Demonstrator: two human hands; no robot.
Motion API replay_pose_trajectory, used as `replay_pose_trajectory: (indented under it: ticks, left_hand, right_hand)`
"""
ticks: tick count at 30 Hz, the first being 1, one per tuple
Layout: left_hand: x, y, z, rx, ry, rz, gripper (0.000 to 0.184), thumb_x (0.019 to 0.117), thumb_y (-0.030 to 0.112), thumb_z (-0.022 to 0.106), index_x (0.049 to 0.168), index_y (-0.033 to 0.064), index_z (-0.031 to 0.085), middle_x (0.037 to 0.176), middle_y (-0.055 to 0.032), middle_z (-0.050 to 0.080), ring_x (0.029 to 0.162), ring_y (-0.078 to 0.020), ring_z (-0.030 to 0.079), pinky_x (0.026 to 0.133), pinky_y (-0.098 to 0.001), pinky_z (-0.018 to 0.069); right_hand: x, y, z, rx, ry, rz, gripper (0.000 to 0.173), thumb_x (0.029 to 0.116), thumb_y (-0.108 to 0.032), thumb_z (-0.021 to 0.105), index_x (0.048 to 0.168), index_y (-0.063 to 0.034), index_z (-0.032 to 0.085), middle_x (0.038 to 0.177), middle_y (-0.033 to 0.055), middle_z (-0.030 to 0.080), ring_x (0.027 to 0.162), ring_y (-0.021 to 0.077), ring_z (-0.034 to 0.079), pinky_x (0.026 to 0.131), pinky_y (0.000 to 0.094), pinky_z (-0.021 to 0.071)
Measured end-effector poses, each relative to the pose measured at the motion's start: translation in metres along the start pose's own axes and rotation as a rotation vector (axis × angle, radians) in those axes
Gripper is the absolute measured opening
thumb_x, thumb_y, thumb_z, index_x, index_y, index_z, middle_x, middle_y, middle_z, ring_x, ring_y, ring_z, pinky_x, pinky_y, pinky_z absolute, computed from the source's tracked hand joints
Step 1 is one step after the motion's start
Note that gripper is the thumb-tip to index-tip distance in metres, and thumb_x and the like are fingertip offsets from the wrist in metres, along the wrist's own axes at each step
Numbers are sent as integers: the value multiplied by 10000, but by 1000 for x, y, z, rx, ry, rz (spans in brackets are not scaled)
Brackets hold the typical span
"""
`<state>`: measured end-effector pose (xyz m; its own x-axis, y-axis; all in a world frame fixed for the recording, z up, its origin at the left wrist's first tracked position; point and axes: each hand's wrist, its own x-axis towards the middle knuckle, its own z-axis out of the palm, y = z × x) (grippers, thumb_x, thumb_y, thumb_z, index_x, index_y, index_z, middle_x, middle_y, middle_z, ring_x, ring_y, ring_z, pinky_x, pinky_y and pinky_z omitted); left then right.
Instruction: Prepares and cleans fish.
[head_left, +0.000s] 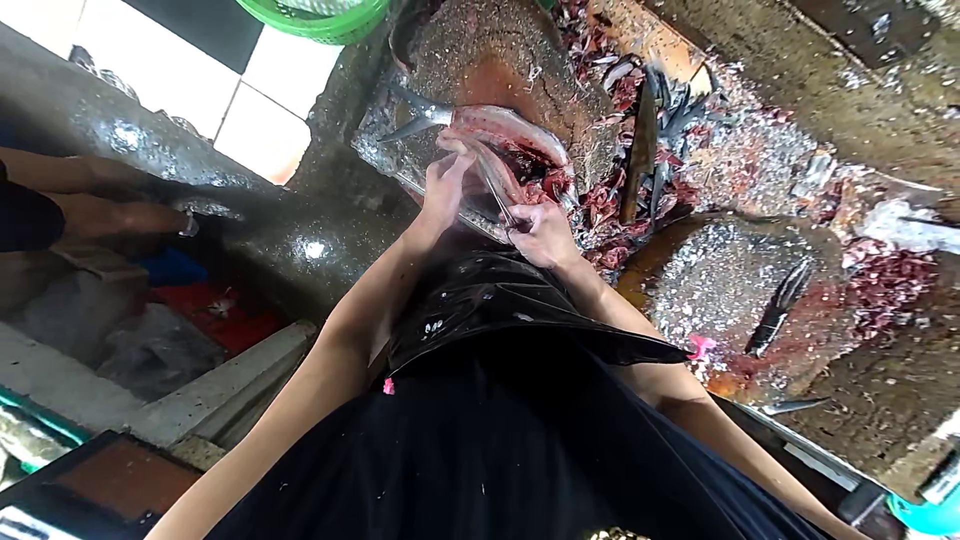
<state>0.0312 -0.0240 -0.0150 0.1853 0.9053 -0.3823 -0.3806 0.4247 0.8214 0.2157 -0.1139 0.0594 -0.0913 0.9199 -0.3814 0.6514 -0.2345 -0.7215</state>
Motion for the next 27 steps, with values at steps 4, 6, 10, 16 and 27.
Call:
replay_pose_trajectory:
  ticks: [4, 6, 10, 16, 27]
  left_hand:
    - [1, 1, -4, 53, -15, 8, 277, 1069, 177, 506, 1106, -66, 633, 848, -170, 730, 728, -284, 745, 701, -472, 653]
    - [2, 0, -7, 80, -24, 6, 289, 1068, 182, 519, 1134, -73, 638, 896, -183, 736, 756, -295, 749, 712, -483, 656]
    - [5, -4, -11, 106, -36, 4, 327, 1069, 208, 533, 1205, -72, 635, 978, -212, 737, 817, -334, 756, 748, -529, 658]
    - [-1, 2, -9, 76, -76, -6, 304, 1072, 186, 493, 1140, -76, 630, 903, -187, 739, 771, -302, 752, 721, -497, 655]
    - [37, 21, 19, 187, -196, 142, 405, 1019, 2, 527, 1418, -51, 481, 1299, -182, 632, 1172, -253, 652, 1009, -477, 562]
  right_hand:
    - [9, -8, -1, -134, -23, 9, 218, 847, -275, 742, 1021, -155, 797, 903, 67, 751, 863, 240, 705, 798, 556, 544]
    - [14, -13, -2, -176, -39, 17, 226, 844, -302, 748, 1016, -163, 797, 939, 73, 749, 909, 255, 701, 822, 561, 542]
    - [26, -17, -1, -210, -47, 33, 270, 835, -326, 742, 1046, -167, 798, 1007, 95, 744, 982, 277, 694, 867, 569, 542]
    - [45, -32, -10, -172, -69, 74, 196, 841, -317, 755, 978, -185, 802, 952, 68, 747, 958, 265, 690, 845, 572, 534]
    - [23, 25, -87, -158, 472, 101, 396, 876, -422, 707, 1098, -95, 741, 898, 101, 731, 804, 283, 694, 745, 582, 542]
